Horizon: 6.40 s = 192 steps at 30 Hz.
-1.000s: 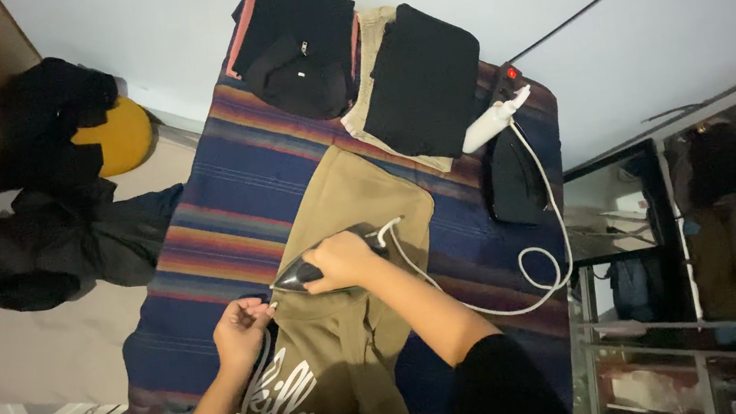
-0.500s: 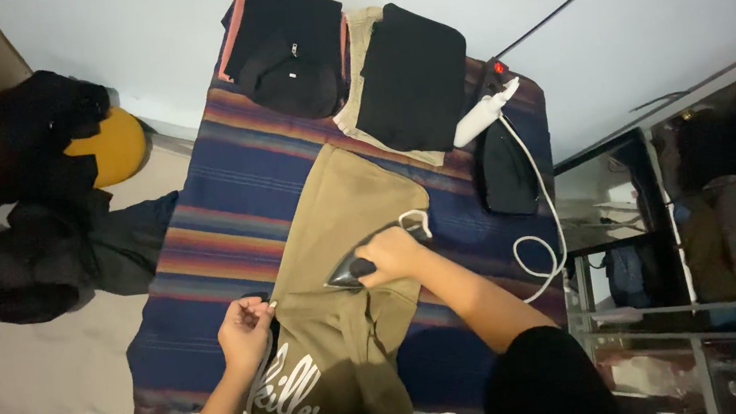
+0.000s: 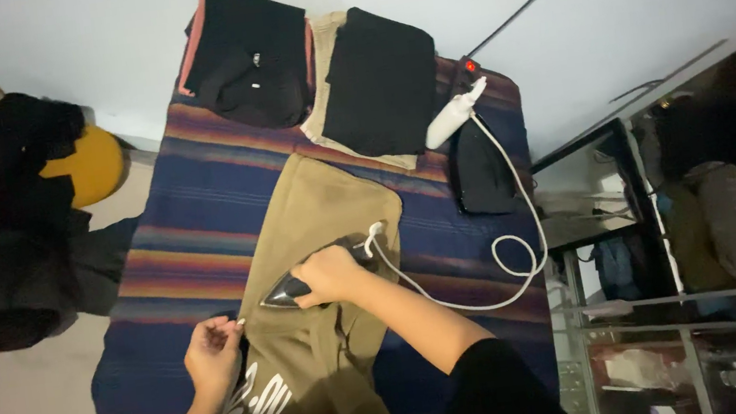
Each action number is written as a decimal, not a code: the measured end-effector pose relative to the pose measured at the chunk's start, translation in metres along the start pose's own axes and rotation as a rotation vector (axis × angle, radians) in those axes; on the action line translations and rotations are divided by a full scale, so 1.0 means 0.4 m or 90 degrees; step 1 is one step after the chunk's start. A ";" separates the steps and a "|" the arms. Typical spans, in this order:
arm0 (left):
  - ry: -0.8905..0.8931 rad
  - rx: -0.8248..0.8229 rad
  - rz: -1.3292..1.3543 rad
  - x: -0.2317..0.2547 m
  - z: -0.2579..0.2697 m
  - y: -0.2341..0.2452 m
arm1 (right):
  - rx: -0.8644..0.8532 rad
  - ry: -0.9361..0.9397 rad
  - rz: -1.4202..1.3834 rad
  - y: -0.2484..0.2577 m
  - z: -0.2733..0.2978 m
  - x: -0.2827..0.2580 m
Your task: Ironing a brown hoodie on a bed using a spray bottle and an iron.
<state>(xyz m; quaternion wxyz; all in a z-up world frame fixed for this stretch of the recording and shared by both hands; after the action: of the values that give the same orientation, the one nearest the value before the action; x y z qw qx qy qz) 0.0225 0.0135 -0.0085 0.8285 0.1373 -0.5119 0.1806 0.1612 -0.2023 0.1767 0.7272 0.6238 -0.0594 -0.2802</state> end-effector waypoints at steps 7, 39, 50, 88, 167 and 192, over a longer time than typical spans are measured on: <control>0.003 0.050 -0.085 0.065 0.039 -0.003 | 0.033 -0.071 -0.004 0.009 0.104 0.151; -0.467 0.038 -0.774 0.373 -0.214 -0.618 | 0.193 -0.455 -0.136 0.112 -0.011 0.443; -0.412 0.060 -0.792 0.378 -0.212 -0.615 | 0.204 -0.447 -0.129 0.112 -0.016 0.456; -0.418 0.064 -0.818 0.377 -0.216 -0.618 | 0.195 -0.470 -0.090 0.113 -0.022 0.439; -0.290 0.163 -0.782 0.297 -0.061 -0.460 | 0.138 -0.367 -0.074 0.144 -0.214 0.417; -0.208 0.117 -0.934 0.318 -0.051 -0.477 | 0.120 -0.347 -0.061 0.148 -0.155 0.459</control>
<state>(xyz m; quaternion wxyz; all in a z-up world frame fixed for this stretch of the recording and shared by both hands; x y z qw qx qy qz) 0.1748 -0.1291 0.0888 0.6347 0.5362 -0.3886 -0.3982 0.3615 -0.2328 0.1707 0.6094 0.5925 -0.2485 -0.4646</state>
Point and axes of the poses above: each hand's wrist, its own z-axis away from the middle knuckle, its own y-axis out of the back of the hand, x = y × z, the point moved 3 cm from there along -z, towards the middle knuckle, and after that the axes turned 14 degrees about y, right-handed, at the moved point
